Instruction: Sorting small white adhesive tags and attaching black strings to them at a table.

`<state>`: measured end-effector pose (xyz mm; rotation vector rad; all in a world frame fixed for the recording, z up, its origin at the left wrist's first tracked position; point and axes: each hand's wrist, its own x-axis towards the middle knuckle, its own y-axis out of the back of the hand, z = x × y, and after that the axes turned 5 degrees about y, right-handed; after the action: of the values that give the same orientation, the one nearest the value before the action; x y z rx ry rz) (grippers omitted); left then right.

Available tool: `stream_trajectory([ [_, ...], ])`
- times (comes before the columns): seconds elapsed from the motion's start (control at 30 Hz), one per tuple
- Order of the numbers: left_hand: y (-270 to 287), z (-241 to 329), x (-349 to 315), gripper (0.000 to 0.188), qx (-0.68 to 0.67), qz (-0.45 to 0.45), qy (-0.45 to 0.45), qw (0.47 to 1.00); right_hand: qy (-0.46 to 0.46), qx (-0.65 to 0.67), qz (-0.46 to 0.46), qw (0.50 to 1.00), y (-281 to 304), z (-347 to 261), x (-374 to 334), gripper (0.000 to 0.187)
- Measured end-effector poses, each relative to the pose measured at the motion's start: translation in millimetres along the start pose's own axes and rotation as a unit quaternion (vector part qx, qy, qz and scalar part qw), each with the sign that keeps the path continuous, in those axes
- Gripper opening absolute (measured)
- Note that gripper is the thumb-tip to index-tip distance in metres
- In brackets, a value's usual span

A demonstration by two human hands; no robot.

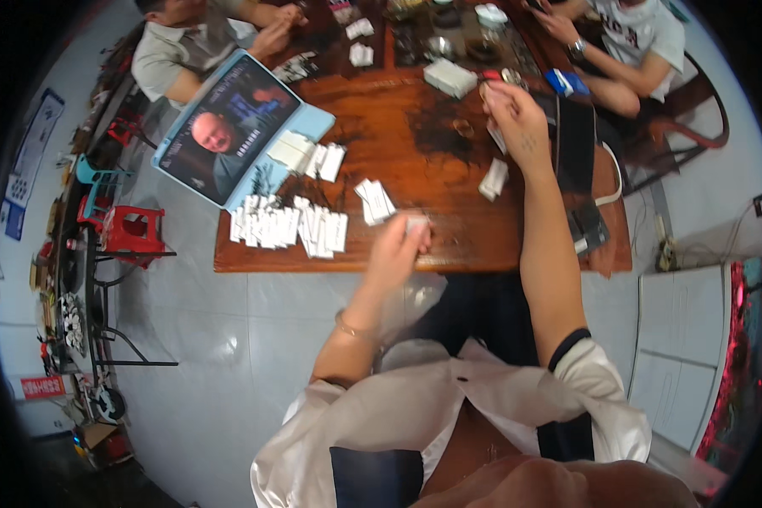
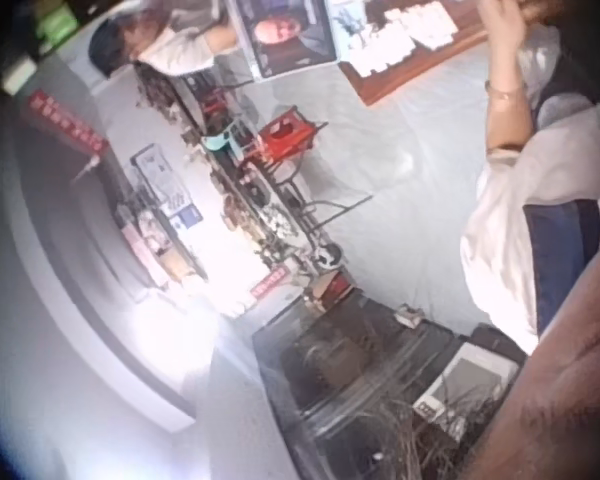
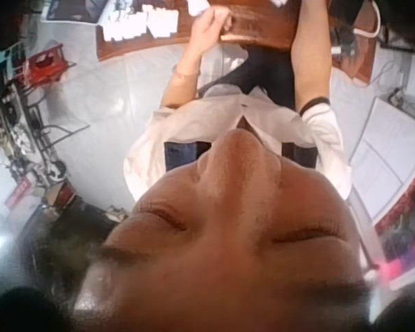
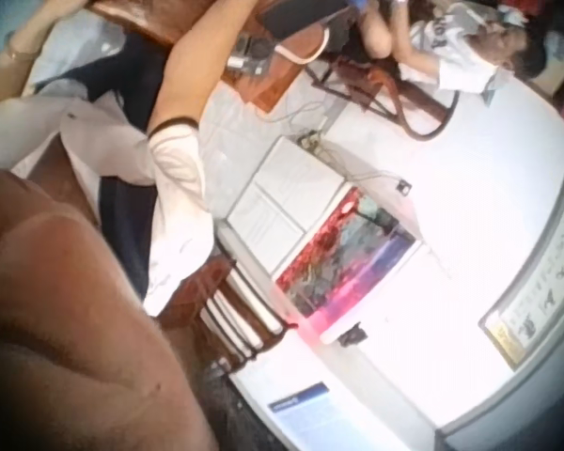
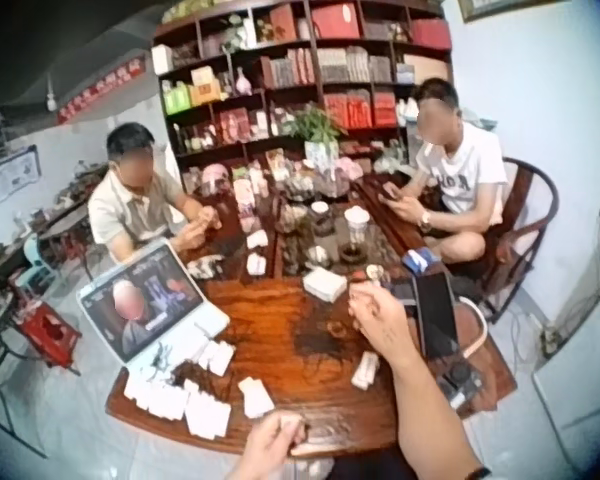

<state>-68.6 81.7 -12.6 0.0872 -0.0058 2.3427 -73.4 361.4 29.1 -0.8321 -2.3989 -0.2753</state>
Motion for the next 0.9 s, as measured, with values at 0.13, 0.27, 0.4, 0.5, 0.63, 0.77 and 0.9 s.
stream_trajectory([
  [0.13,4,-5,7,0.018,-0.068,-0.002,-0.015,0.998,0.014,-0.024,-0.003,1.0,0,-4,9,0.021],
  [0.27,0,-7,8,0.019,-0.049,-0.012,-0.037,0.998,0.015,-0.099,-0.024,0.995,10,-6,11,0.021],
  [0.4,6,-2,13,0.019,-0.112,0.019,0.018,0.993,0.052,-0.36,-0.058,0.93,-13,-33,5,0.018],
  [0.5,0,29,46,0.018,-0.183,0.045,-0.015,0.982,0.05,-0.403,-0.066,0.911,-15,-21,6,0.017],
  [0.63,4,62,113,0.017,-0.212,0.087,-0.064,0.971,0.071,-0.582,-0.124,0.801,-19,13,12,0.011],
  [0.77,16,57,151,0.016,-0.271,0.145,-0.056,0.95,0.171,-0.657,-0.107,0.726,-29,29,14,0.008],
  [0.9,20,32,156,0.013,-0.275,0.123,0.028,0.953,0.21,-0.684,-0.097,0.692,-26,45,7,0.01],
])
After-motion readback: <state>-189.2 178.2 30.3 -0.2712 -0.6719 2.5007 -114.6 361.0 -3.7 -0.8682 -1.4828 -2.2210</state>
